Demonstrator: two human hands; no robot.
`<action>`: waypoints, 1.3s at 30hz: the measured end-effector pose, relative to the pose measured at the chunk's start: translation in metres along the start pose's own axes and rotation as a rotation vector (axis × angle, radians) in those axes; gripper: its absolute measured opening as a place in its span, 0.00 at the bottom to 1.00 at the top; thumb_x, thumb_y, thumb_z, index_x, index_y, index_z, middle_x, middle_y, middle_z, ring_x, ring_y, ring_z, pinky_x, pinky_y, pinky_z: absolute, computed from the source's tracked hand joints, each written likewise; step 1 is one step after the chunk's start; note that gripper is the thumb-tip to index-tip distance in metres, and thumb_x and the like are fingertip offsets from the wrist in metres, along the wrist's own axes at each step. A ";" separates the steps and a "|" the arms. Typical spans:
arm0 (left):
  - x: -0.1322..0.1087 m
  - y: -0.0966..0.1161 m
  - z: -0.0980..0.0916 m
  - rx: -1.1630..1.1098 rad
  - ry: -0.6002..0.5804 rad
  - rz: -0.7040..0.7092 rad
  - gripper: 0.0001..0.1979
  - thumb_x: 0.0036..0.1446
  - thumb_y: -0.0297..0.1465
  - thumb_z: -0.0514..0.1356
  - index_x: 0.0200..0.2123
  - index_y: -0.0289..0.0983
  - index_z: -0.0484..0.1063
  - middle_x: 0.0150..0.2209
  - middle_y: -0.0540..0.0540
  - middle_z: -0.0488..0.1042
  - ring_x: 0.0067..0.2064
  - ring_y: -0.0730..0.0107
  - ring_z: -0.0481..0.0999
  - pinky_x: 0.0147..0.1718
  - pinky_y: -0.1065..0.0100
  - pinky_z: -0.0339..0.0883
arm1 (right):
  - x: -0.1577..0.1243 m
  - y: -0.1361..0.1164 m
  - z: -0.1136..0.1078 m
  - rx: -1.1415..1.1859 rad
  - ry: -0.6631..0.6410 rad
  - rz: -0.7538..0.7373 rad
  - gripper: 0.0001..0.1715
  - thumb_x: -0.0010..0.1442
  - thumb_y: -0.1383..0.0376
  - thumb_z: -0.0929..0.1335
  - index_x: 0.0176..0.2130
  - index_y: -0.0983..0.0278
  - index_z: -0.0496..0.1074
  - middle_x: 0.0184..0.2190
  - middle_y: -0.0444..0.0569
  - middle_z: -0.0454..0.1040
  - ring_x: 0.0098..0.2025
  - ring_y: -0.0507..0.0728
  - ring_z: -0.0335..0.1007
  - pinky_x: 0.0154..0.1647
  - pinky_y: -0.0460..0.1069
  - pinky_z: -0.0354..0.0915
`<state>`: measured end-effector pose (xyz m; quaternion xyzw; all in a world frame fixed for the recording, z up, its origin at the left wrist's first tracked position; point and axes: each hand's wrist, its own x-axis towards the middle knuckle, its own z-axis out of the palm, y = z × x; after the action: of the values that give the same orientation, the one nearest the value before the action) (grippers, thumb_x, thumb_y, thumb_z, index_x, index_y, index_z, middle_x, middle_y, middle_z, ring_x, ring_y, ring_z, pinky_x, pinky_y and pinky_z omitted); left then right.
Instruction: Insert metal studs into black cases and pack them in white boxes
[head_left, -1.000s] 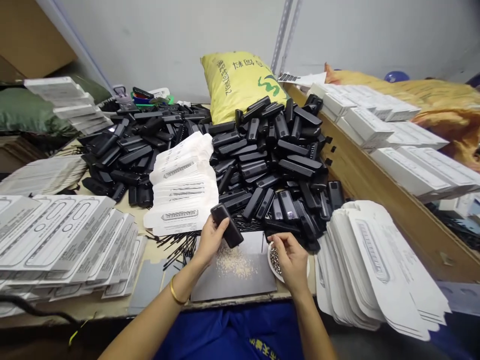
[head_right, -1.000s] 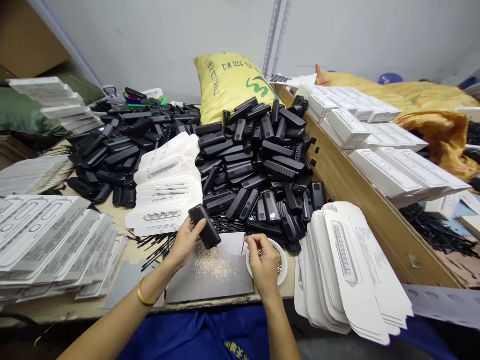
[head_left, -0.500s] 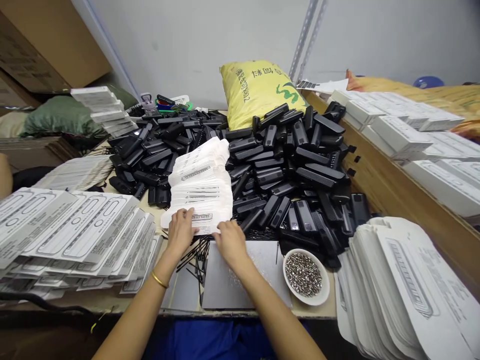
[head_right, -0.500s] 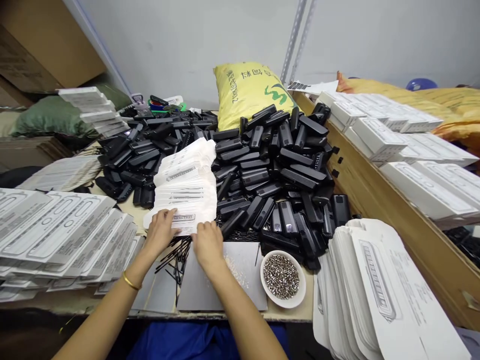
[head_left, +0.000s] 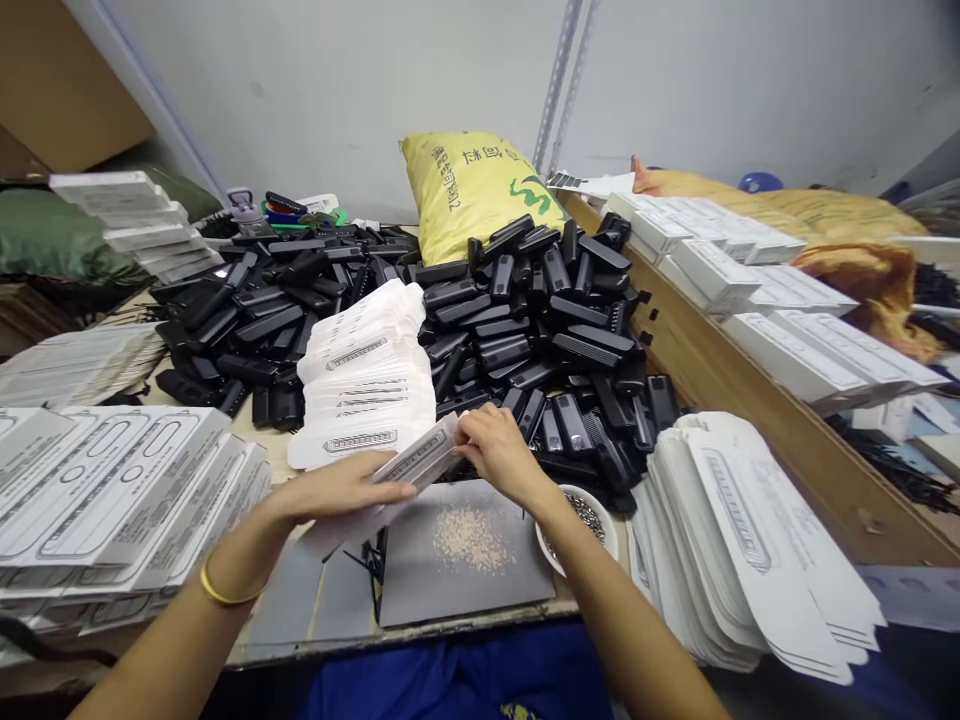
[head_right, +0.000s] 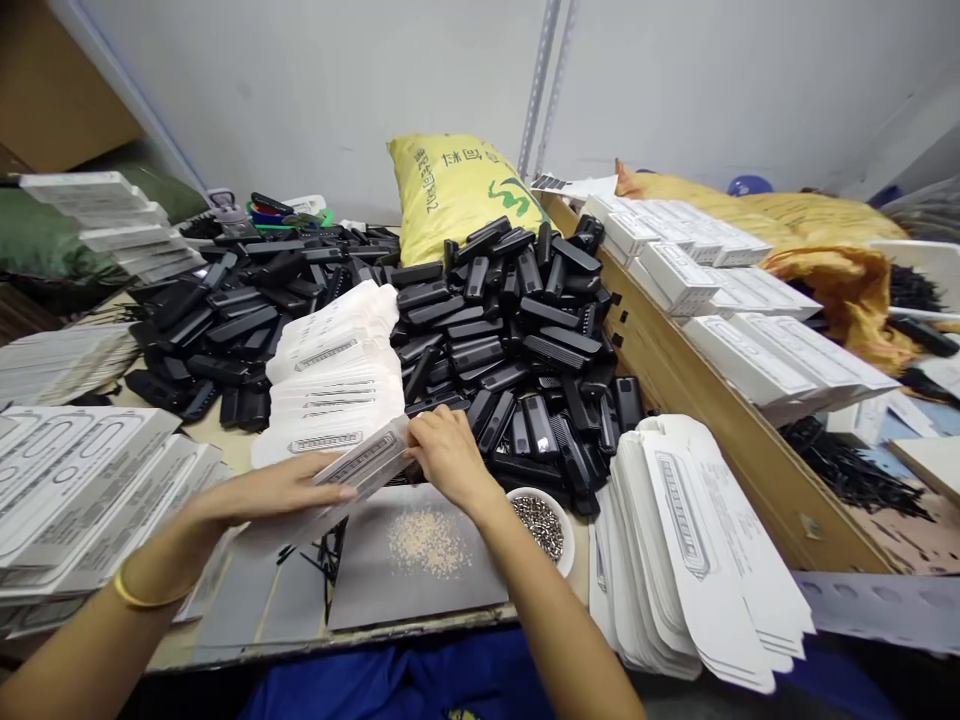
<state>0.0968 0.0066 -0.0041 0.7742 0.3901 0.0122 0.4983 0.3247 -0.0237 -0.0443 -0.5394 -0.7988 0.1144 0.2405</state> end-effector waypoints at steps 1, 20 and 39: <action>0.002 0.007 0.010 -0.203 -0.144 -0.013 0.22 0.50 0.46 0.61 0.45 0.39 0.75 0.43 0.46 0.77 0.46 0.57 0.74 0.48 0.60 0.66 | -0.005 0.002 -0.011 0.035 0.000 -0.040 0.06 0.59 0.68 0.69 0.32 0.62 0.66 0.31 0.44 0.72 0.39 0.55 0.62 0.44 0.51 0.53; 0.030 0.010 0.127 -0.956 0.347 0.050 0.33 0.56 0.41 0.61 0.61 0.43 0.51 0.52 0.41 0.71 0.49 0.58 0.74 0.45 0.62 0.69 | -0.068 -0.038 0.060 1.043 0.526 0.580 0.33 0.60 0.58 0.66 0.63 0.57 0.56 0.63 0.53 0.57 0.62 0.60 0.58 0.58 0.56 0.62; 0.025 -0.001 0.136 -0.787 0.356 -0.058 0.52 0.55 0.41 0.61 0.67 0.40 0.23 0.35 0.48 0.76 0.36 0.64 0.76 0.38 0.63 0.68 | -0.054 -0.025 0.060 1.444 0.447 0.659 0.16 0.53 0.54 0.71 0.29 0.62 0.64 0.25 0.39 0.65 0.25 0.49 0.63 0.27 0.44 0.62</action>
<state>0.1689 -0.0809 -0.0824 0.4996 0.4570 0.2796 0.6807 0.2905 -0.0782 -0.0989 -0.4687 -0.2625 0.5545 0.6356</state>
